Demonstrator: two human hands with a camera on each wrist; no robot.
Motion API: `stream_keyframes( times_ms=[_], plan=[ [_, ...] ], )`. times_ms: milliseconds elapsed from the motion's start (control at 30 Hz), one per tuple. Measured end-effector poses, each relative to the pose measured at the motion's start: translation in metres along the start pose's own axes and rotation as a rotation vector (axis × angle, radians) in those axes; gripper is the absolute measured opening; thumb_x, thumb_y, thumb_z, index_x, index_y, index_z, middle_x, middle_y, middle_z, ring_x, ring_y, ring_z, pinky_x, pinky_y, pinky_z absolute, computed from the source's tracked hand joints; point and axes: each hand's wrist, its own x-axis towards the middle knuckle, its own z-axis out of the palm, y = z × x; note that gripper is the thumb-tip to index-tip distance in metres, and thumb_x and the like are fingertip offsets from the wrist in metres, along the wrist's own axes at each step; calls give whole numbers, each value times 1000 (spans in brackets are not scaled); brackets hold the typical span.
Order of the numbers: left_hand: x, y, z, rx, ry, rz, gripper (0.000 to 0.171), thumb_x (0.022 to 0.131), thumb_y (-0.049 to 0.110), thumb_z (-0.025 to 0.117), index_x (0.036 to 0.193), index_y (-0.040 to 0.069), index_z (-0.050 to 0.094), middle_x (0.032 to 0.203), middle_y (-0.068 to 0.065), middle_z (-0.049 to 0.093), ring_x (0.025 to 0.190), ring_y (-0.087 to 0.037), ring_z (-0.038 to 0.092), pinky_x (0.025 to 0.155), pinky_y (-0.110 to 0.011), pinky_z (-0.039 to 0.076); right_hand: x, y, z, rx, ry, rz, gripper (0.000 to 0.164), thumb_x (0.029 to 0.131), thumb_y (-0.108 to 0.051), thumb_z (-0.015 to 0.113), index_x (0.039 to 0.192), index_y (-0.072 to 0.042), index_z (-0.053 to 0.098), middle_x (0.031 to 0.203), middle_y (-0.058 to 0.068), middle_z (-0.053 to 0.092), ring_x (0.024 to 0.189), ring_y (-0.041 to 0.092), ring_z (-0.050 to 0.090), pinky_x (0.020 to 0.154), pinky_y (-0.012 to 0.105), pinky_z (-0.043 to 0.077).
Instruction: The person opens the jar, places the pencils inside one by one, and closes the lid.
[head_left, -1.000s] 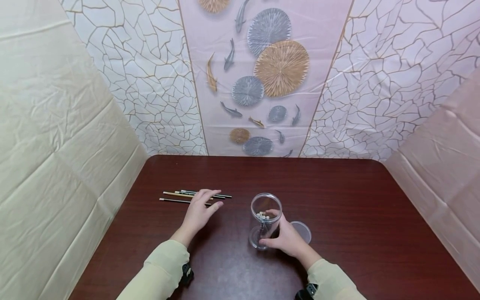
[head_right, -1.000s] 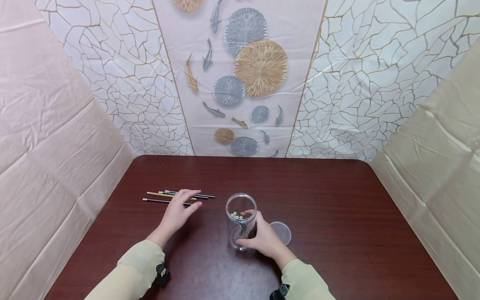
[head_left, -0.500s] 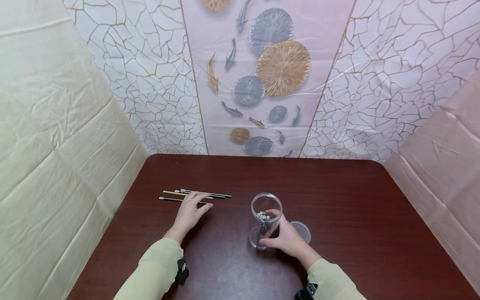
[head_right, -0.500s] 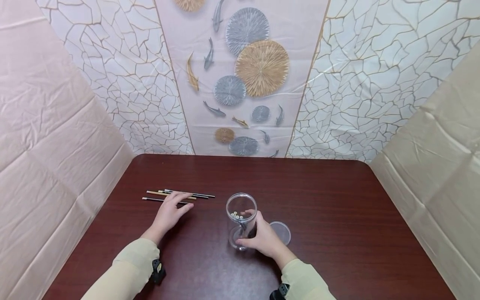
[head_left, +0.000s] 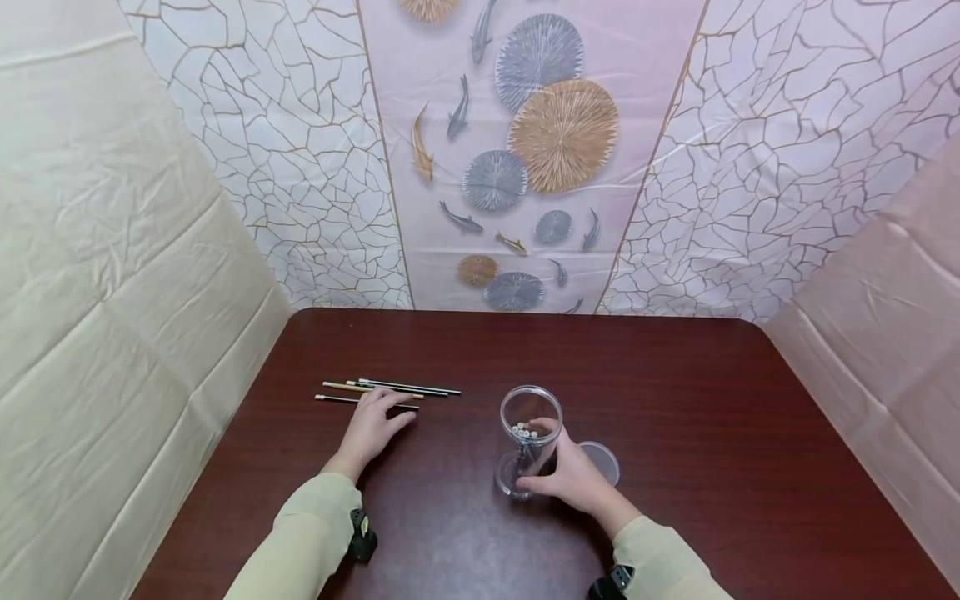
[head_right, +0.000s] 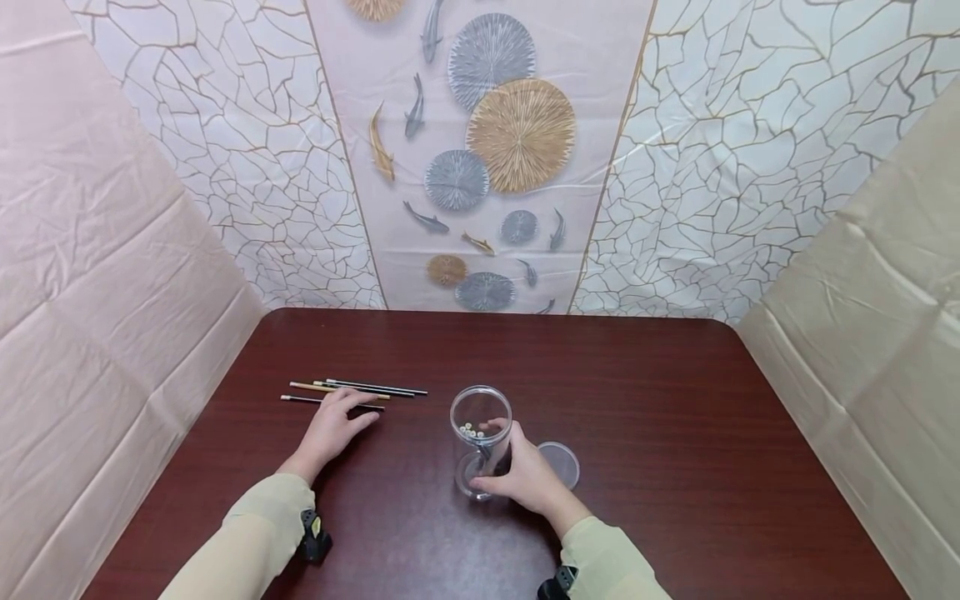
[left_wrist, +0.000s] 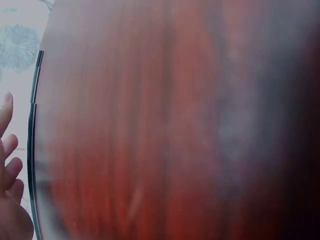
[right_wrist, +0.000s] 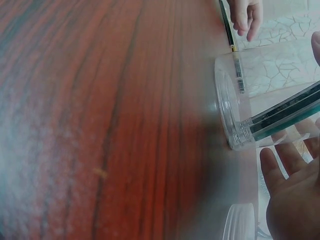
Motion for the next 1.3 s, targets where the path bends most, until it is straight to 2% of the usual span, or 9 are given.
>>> stream_keyframes(
  times_ms=[133, 300, 533, 867, 1067, 1200, 1300],
  plan=[
    [-1, -3, 1, 53, -8, 6, 30, 81, 28, 74, 109, 17, 71, 110, -6, 62, 104, -29, 50, 92, -48, 36, 1, 5, 0, 27, -1, -18, 82, 64, -21, 87, 130, -7, 40, 125, 1, 57, 112, 15, 51, 97, 38, 37],
    [-1, -3, 3, 101, -38, -24, 31, 80, 32, 74, 108, 21, 71, 105, -3, 62, 96, -27, 49, 81, -48, 34, 1, 5, 1, 19, -3, -6, 84, 64, -17, 86, 131, -4, 38, 126, 3, 56, 114, 16, 51, 97, 40, 36],
    [-5, -1, 5, 117, -79, -42, 32, 80, 35, 73, 110, 24, 70, 102, 0, 57, 94, -23, 46, 80, -47, 32, -6, -35, -9, -11, -10, 6, 76, 67, -10, 83, 128, 1, 39, 125, 11, 57, 112, 19, 52, 96, 40, 38],
    [-6, 2, 7, 138, -97, -23, 8, 82, 29, 73, 89, 27, 75, 99, 5, 55, 96, -21, 45, 81, -44, 31, -6, -36, -8, -4, -18, 14, 77, 67, -11, 83, 129, 1, 39, 124, 9, 58, 113, 18, 52, 96, 40, 38],
    [-3, 12, 5, 74, -43, 22, 8, 82, 25, 72, 89, 23, 74, 97, 5, 60, 97, -23, 48, 80, -44, 32, -5, -35, -8, 0, -15, 20, 77, 67, -11, 83, 129, 1, 39, 123, 9, 59, 112, 18, 52, 96, 40, 38],
    [0, 23, 1, 12, -6, 75, 12, 85, 22, 70, 95, 16, 73, 100, 2, 67, 101, -25, 54, 87, -49, 35, -5, -35, -8, -1, -13, 25, 77, 67, -12, 84, 129, 1, 39, 122, 9, 60, 112, 18, 53, 96, 41, 38],
    [0, 31, -2, -38, -1, 79, 15, 87, 20, 68, 98, 13, 72, 101, 2, 68, 102, -24, 56, 92, -49, 35, -5, -35, -8, -1, -17, 21, 78, 67, -12, 83, 129, 2, 39, 122, 10, 59, 112, 18, 52, 96, 40, 38]
  ],
)
